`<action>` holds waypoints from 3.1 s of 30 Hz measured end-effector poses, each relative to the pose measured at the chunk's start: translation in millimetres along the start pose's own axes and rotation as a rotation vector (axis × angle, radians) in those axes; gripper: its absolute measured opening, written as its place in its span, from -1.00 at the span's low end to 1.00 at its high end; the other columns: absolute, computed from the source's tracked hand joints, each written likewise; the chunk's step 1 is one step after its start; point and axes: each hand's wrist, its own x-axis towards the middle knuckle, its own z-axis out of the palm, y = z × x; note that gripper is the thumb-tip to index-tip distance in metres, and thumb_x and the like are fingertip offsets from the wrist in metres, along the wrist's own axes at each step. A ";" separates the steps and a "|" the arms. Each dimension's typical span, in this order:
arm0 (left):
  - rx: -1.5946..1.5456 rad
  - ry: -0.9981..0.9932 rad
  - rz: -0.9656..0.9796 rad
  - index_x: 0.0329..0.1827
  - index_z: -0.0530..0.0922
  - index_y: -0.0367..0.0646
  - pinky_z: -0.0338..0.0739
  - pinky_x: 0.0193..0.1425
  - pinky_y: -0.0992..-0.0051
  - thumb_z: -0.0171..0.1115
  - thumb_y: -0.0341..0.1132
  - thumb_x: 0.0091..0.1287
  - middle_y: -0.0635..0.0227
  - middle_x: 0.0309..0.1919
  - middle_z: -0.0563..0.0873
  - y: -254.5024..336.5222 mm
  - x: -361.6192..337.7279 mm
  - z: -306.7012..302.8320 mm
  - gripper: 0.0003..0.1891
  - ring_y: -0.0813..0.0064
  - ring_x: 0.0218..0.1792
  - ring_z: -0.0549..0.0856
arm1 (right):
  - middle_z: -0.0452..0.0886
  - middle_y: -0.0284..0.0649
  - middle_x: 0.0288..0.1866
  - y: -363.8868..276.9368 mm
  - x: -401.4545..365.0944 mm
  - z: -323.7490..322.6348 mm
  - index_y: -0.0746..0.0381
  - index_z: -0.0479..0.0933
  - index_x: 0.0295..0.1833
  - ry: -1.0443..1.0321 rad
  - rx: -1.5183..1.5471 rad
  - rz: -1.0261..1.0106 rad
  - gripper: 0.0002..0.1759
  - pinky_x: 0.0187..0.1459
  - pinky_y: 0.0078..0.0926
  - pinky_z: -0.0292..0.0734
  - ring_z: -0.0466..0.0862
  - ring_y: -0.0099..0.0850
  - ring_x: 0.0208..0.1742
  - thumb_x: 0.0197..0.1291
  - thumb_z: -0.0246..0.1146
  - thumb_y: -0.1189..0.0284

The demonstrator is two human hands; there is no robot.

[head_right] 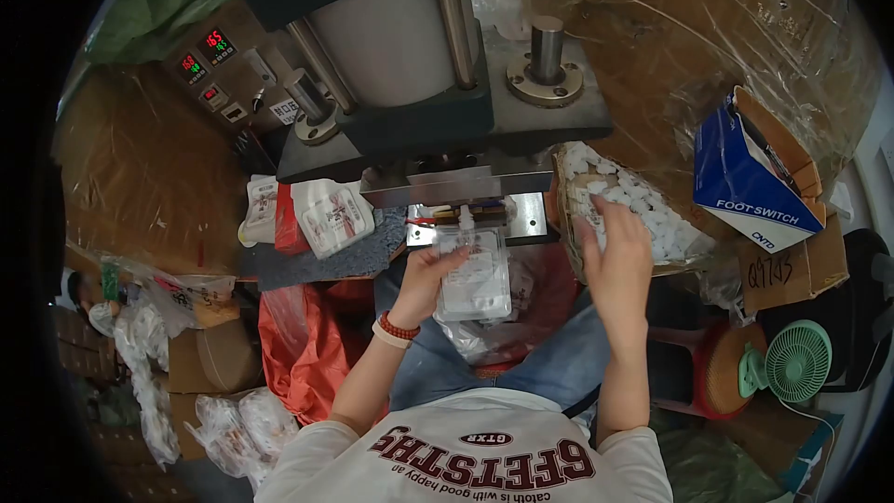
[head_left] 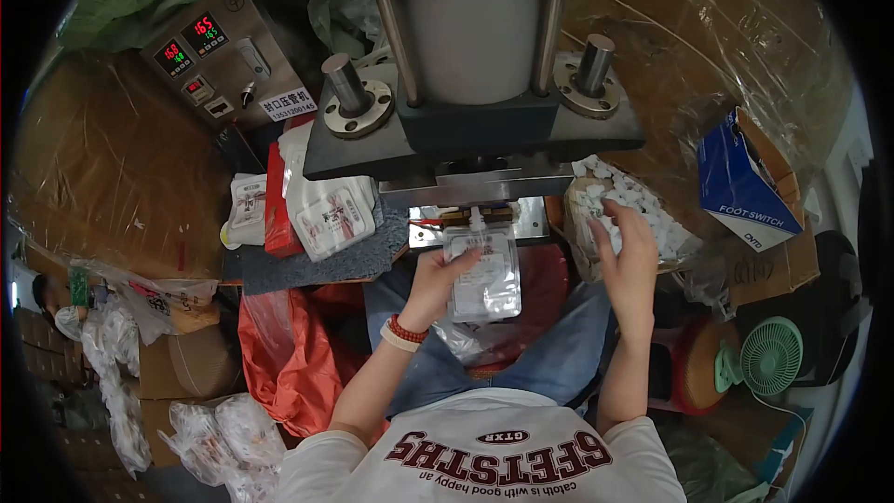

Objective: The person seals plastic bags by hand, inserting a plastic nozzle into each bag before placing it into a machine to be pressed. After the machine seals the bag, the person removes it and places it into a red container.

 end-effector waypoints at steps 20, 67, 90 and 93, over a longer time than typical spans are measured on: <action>1.804 0.236 0.650 0.38 0.37 -0.11 0.29 0.39 0.13 0.39 -0.28 0.11 0.23 0.30 0.52 22.6 -52.0 -122.8 -0.29 0.18 0.29 0.51 | 0.63 -0.10 -0.22 50.7 13.7 48.4 0.28 0.57 -0.03 0.279 -0.024 -0.112 -0.76 -0.04 -0.31 0.46 0.57 -0.21 -0.07 0.16 0.24 0.60; 1.582 0.296 0.622 0.23 0.53 -0.09 0.44 0.25 0.28 0.35 -0.33 0.14 0.24 0.15 0.62 15.9 -51.2 -114.7 -0.48 0.19 0.18 0.60 | 0.65 -0.08 0.06 -31.6 -38.8 55.2 0.36 0.38 0.13 -0.331 1.361 0.140 -0.76 0.04 -0.60 0.50 0.63 -0.49 0.02 0.40 0.10 0.55; 0.054 0.068 0.048 -0.24 0.69 -0.32 0.54 -0.27 0.63 0.31 -0.32 0.34 0.35 -0.32 0.76 -0.8 6.9 -6.4 -0.81 0.67 -0.37 0.68 | 0.64 -0.10 -0.15 45.3 15.4 28.1 0.30 0.58 -0.07 0.141 -0.218 -0.082 -0.79 0.00 -0.18 0.42 0.61 -0.09 -0.16 0.22 0.25 0.44; 0.055 0.109 0.051 -0.29 0.68 -0.32 0.46 -0.37 0.67 0.34 -0.25 0.33 0.42 -0.41 0.73 -5.3 22.0 -6.6 -0.75 0.71 -0.45 0.63 | 0.63 -0.04 -0.14 85.4 15.0 60.7 0.31 0.57 -0.02 0.094 -0.499 -0.032 -0.76 -0.07 -0.20 0.48 0.61 -0.06 -0.09 0.24 0.24 0.44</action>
